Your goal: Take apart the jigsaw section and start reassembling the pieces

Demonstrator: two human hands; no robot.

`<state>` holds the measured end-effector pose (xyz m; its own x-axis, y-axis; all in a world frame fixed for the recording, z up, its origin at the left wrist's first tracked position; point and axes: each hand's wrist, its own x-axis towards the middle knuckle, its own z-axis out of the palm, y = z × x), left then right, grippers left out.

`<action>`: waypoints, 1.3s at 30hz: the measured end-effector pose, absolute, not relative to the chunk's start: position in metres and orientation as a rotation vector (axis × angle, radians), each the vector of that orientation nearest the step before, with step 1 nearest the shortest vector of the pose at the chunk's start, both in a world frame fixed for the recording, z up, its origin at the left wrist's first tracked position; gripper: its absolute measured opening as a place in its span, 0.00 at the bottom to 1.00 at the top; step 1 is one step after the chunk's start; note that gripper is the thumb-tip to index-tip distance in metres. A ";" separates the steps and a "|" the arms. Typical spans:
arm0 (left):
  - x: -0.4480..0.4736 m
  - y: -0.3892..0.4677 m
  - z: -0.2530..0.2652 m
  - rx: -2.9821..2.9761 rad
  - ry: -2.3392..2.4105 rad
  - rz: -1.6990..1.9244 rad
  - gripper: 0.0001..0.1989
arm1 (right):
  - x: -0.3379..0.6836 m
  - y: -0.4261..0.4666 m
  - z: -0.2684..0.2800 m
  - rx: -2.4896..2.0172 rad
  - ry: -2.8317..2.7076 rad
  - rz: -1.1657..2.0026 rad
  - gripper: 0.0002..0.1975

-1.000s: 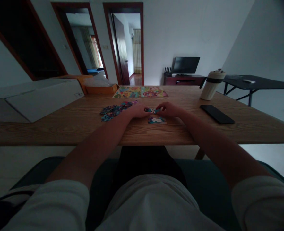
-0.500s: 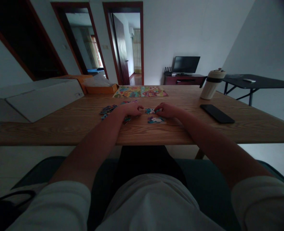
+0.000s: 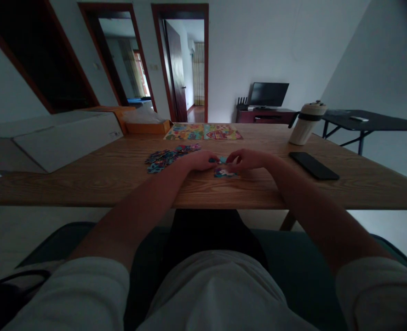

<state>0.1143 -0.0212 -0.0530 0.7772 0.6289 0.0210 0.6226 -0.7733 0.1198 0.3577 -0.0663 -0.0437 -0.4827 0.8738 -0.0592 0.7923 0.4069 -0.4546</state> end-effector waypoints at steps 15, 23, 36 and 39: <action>0.111 -0.033 -0.042 2.796 1.115 0.078 0.20 | 0.377 -0.080 -0.051 -1.537 -2.529 0.496 0.25; 0.109 -0.031 -0.043 2.805 1.049 0.076 0.18 | 0.369 -0.084 -0.054 -1.513 -2.503 0.529 0.22; 0.112 -0.033 -0.042 2.823 1.038 0.071 0.19 | 0.368 -0.084 -0.055 -1.531 -2.484 0.442 0.20; 0.112 -0.033 -0.041 2.817 1.036 0.069 0.19 | 0.367 -0.085 -0.054 -1.529 -2.487 0.440 0.20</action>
